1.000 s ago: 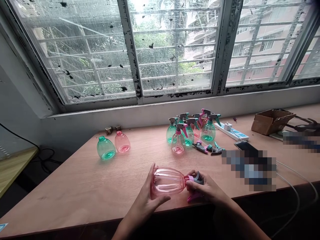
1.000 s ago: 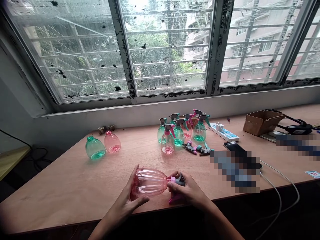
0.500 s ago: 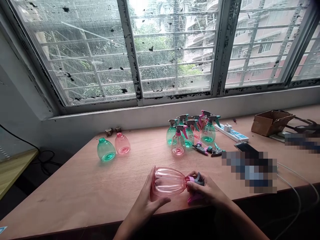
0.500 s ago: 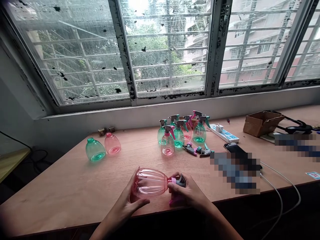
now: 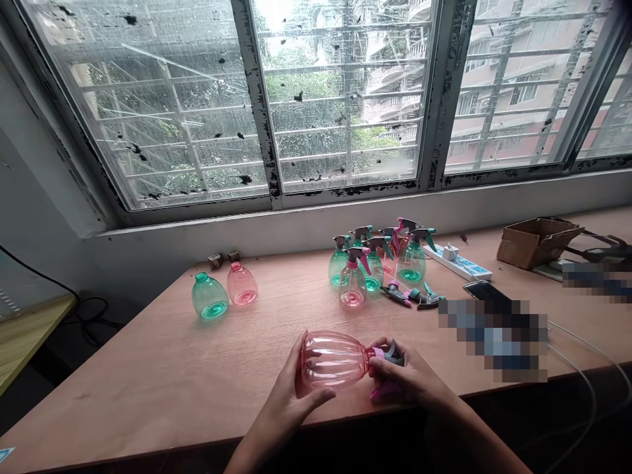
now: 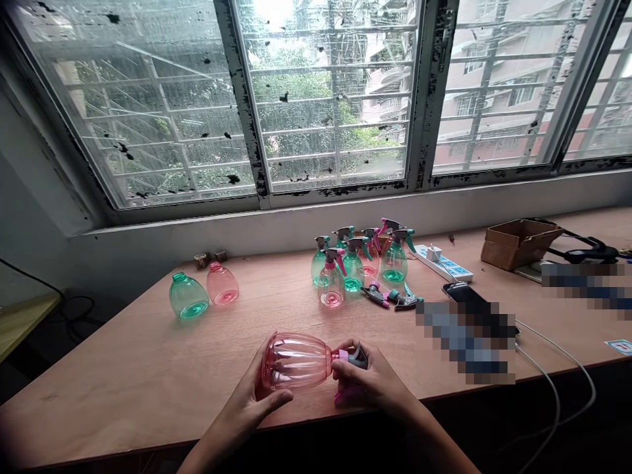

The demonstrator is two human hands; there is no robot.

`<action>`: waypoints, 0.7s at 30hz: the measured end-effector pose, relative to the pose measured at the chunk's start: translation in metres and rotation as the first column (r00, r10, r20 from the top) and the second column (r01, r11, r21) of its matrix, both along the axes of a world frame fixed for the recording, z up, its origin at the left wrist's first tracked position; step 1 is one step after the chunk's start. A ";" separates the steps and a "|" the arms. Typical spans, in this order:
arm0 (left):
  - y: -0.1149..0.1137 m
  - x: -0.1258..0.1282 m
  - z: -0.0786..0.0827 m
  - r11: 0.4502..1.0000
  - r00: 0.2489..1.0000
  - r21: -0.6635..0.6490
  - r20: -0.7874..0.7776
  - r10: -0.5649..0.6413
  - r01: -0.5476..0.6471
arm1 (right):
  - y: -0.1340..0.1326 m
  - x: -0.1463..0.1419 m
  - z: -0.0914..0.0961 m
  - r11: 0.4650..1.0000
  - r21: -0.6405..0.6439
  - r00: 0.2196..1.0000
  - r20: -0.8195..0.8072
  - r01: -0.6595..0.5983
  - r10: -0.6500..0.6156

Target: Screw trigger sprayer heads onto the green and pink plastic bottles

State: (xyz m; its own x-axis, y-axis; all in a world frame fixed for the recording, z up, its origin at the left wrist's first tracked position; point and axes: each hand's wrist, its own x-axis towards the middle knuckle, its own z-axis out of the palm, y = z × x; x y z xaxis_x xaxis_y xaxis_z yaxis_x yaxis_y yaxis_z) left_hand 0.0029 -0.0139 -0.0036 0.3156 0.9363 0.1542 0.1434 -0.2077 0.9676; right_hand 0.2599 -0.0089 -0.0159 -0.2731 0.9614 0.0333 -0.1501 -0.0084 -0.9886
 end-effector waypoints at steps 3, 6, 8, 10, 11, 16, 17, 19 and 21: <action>0.004 -0.001 -0.002 0.999 0.999 0.013 -0.019 0.045 -0.045 | 0.000 -0.001 -0.001 1.000 0.000 1.000 -0.013 -0.012 0.012; 0.007 -0.001 -0.003 0.997 0.997 0.029 -0.016 0.073 -0.072 | 0.000 -0.002 -0.002 0.999 0.007 0.998 -0.040 -0.044 0.044; 0.008 -0.001 -0.002 0.997 0.997 0.032 -0.014 0.077 -0.076 | 0.000 -0.001 -0.003 0.998 0.017 0.998 -0.040 -0.053 0.054; 0.008 -0.001 -0.002 0.996 0.997 0.031 -0.019 0.080 -0.080 | 0.002 0.000 -0.006 0.998 0.024 0.998 -0.025 -0.053 0.054; 0.007 -0.001 -0.002 0.996 0.996 0.029 -0.021 0.084 -0.083 | 0.003 0.000 -0.008 0.998 0.029 0.999 -0.014 -0.047 0.047; 0.009 -0.001 -0.006 0.993 0.993 0.019 0.000 0.117 -0.117 | 0.006 0.003 -0.014 0.998 0.063 0.998 0.062 -0.011 0.007; 0.010 -0.002 -0.007 0.993 0.993 0.016 -0.002 0.116 -0.116 | 0.006 0.003 -0.014 0.998 0.061 0.998 0.059 -0.015 0.012; 0.010 -0.003 -0.008 0.994 0.994 0.016 -0.025 0.108 -0.107 | 0.004 0.002 -0.012 0.998 0.048 0.999 0.029 -0.034 0.032; 0.010 -0.004 -0.008 0.995 0.994 0.028 -0.048 0.095 -0.094 | 0.002 0.001 -0.009 0.998 0.030 0.999 -0.006 -0.054 0.054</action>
State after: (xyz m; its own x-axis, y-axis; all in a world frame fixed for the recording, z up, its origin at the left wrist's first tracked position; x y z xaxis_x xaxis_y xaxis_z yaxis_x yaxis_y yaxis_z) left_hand -0.0011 -0.0037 -0.0115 0.2334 0.9583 0.1647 0.2112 -0.2153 0.9534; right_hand 0.2611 -0.0066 -0.0246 -0.3245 0.9438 0.0634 -0.1567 0.0125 -0.9876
